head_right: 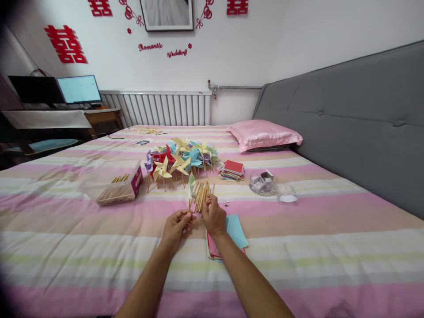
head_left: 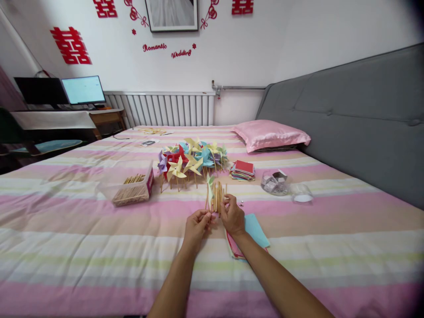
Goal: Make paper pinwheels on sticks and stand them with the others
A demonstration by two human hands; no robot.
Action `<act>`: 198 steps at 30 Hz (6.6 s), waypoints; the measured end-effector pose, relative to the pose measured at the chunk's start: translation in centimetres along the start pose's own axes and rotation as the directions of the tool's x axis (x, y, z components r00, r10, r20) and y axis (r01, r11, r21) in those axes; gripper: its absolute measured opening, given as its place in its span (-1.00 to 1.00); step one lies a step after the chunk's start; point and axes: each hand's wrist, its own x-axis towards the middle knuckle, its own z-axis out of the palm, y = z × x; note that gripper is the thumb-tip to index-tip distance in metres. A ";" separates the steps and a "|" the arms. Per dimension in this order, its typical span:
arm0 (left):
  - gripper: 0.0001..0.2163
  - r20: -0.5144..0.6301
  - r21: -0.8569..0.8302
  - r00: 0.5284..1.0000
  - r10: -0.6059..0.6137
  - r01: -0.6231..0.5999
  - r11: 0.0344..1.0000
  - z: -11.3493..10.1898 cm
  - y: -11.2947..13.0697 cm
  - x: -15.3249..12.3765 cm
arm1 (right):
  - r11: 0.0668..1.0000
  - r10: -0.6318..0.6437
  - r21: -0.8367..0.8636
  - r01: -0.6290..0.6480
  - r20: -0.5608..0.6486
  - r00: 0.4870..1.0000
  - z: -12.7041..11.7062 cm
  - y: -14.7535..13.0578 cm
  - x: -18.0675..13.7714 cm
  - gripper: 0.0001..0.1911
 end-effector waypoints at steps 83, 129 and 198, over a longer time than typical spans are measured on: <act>-0.69 0.030 -0.003 0.999 0.019 -0.019 1.000 -0.1 -0.4 0.1 | 1.000 0.017 0.021 -0.018 0.040 0.999 -0.4 -0.2 0.2 -0.76; -0.70 0.034 0.025 0.999 0.030 -0.031 0.999 -0.3 -0.7 0.3 | 1.000 0.016 0.015 -0.017 0.054 0.998 -0.4 -0.2 0.2 -0.75; -0.68 0.017 0.009 0.998 -0.066 0.066 0.998 0.7 -0.2 -0.1 | 0.970 -0.206 0.112 0.214 -0.079 0.975 0.1 0.7 -0.1 -0.80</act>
